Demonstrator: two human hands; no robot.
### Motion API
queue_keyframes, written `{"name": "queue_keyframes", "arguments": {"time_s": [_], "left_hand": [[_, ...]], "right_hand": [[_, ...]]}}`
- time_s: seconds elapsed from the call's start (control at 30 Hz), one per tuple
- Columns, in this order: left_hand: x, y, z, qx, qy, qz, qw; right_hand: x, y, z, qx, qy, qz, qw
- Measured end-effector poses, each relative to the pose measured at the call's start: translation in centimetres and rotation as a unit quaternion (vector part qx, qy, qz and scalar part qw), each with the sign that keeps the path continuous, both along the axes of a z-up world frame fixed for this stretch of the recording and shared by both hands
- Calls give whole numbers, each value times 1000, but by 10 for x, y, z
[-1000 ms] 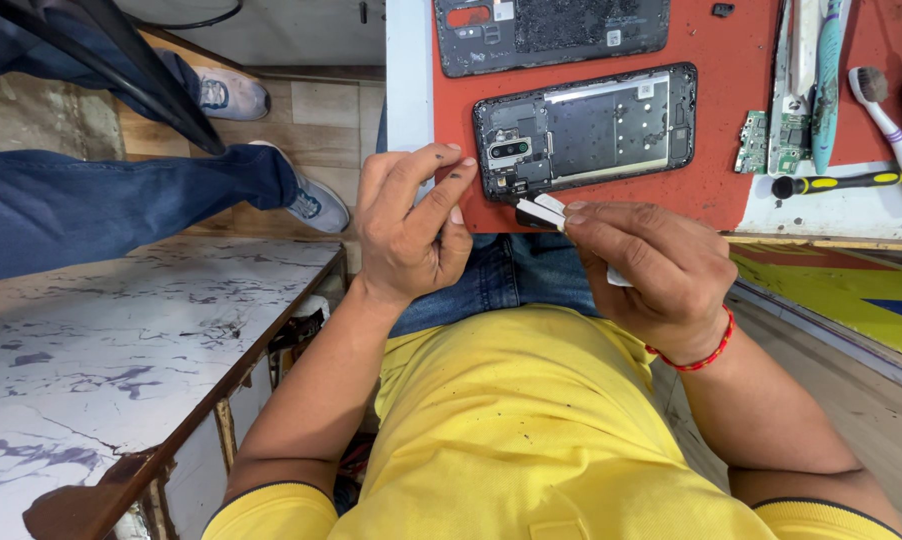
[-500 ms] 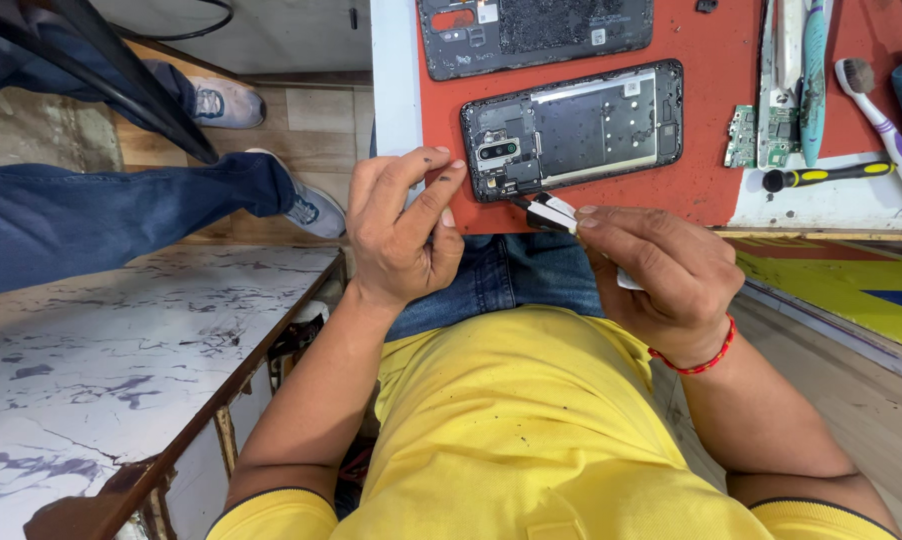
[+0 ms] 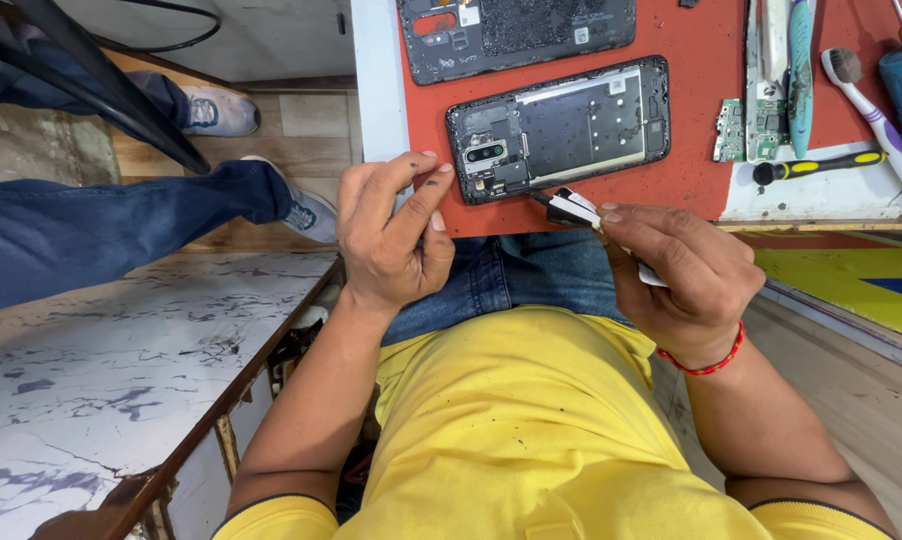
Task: The person reassembles a disassembled smartphone on a workbench. They apply adhesive, place the back cover, secure it with a screwdriver, and wrap rubber bands around the device to hold it together while testing the screen.
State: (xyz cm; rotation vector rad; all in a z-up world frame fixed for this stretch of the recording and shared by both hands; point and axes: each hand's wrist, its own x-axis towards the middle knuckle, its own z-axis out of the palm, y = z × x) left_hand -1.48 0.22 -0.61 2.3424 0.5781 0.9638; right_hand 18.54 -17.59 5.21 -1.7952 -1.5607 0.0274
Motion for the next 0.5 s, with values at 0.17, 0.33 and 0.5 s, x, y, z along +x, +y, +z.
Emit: {"name": "queue_keyframes", "arguments": {"time_s": [0.17, 0.33, 0.5], "left_hand": [[2, 1, 0, -1, -4, 0, 1000], [2, -1, 1, -2, -3, 4, 1000], [3, -2, 1, -1, -3, 5, 1000]], "right_hand": [[3, -3, -2, 5, 4, -10, 1000], [4, -8, -3, 9, 7, -27, 1000], [8, -10, -4, 19, 15, -37, 999]]}}
